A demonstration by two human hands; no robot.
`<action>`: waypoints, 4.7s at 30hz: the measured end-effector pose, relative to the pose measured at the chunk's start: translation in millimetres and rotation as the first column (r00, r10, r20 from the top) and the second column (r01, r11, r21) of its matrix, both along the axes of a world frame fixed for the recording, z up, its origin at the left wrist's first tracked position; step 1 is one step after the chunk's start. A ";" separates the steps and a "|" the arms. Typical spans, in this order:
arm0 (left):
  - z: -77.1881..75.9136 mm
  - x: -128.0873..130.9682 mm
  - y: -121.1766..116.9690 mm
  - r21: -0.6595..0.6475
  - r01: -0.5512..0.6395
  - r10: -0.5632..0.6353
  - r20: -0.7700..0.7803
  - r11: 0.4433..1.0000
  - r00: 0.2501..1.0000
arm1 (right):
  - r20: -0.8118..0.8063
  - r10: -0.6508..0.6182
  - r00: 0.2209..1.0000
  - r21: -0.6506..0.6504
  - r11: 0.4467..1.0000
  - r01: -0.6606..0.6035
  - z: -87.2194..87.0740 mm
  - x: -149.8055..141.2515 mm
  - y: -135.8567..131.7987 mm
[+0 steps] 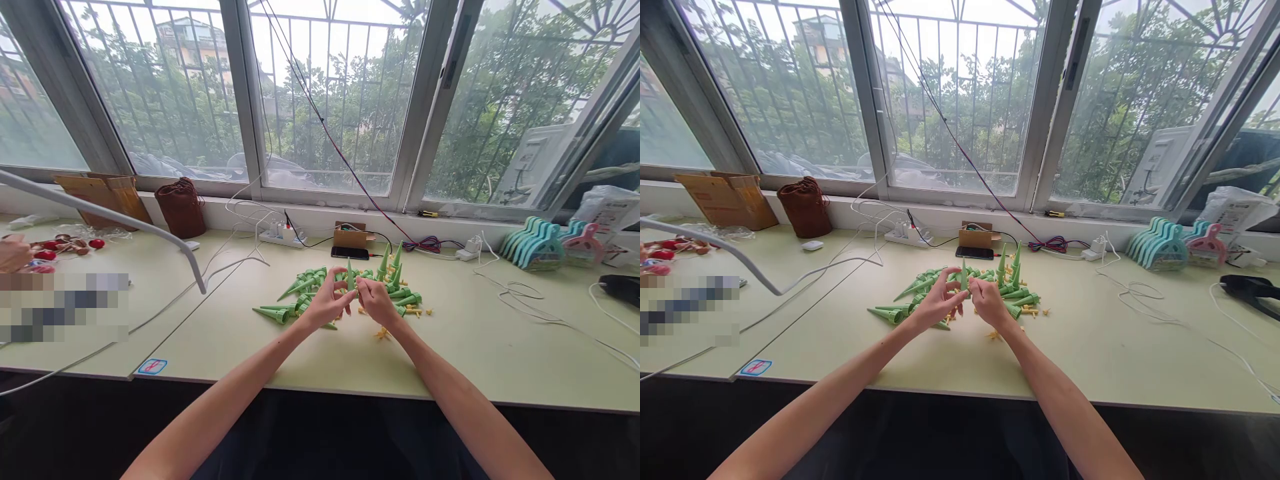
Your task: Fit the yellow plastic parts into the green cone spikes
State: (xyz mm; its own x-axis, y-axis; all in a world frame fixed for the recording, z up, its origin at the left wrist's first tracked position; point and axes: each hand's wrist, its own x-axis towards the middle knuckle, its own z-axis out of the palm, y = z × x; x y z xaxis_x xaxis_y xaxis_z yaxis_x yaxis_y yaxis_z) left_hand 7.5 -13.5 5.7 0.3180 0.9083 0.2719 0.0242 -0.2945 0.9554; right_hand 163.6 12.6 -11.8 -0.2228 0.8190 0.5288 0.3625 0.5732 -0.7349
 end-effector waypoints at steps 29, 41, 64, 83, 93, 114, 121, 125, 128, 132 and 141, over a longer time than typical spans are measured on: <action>-3.9 1.2 3.6 0.093 -0.108 0.122 -0.161 0.990 0.979 | 0.004 -0.049 0.999 0.056 0.997 0.048 -2.1 -1.8 2.0; 1.1 2.6 8.0 -0.238 0.011 0.010 0.087 0.971 0.996 | 0.002 -0.082 0.997 0.094 0.992 0.082 -0.7 -2.1 1.3; 3.4 -4.7 8.9 -0.356 0.090 -0.036 0.155 0.930 0.987 | 0.055 0.062 0.997 0.080 0.995 -0.066 -3.4 1.8 1.6; 2.4 -3.2 2.8 0.008 -0.035 0.035 -0.029 0.999 0.999 | -0.004 0.054 0.999 -0.016 0.998 -0.054 0.2 0.5 -1.9; 5.8 0.0 0.6 -0.022 -0.067 0.067 -0.019 0.998 0.998 | 0.000 0.036 0.999 0.008 0.999 -0.036 2.2 -1.4 -3.1; 4.6 -1.2 6.2 -0.257 -0.016 0.037 0.076 0.966 0.996 | 0.056 0.071 0.996 0.045 0.996 -0.073 4.2 -2.5 -7.1; 2.4 0.0 8.4 -0.357 0.020 0.037 0.151 0.934 0.988 | 0.071 0.069 0.995 0.060 0.995 -0.073 2.0 -3.0 -6.0; 3.5 0.0 8.0 -0.447 0.047 0.027 0.157 0.893 0.987 | 0.089 0.059 0.994 0.079 0.995 -0.066 0.6 -2.7 -5.0; 7.0 0.2 5.0 -0.491 0.095 -0.015 0.165 0.866 0.986 | 0.092 0.062 0.994 0.078 0.995 -0.069 -0.1 -2.1 -4.4; 9.9 0.1 2.5 -0.497 0.104 -0.027 0.160 0.861 0.987 | 0.097 0.068 0.993 0.087 0.993 -0.077 -0.5 -1.8 -3.9; 9.9 -4.4 5.0 -0.454 0.139 -0.068 0.170 0.880 0.983 | 0.099 0.063 0.993 0.096 0.993 -0.073 -0.9 -1.2 -2.4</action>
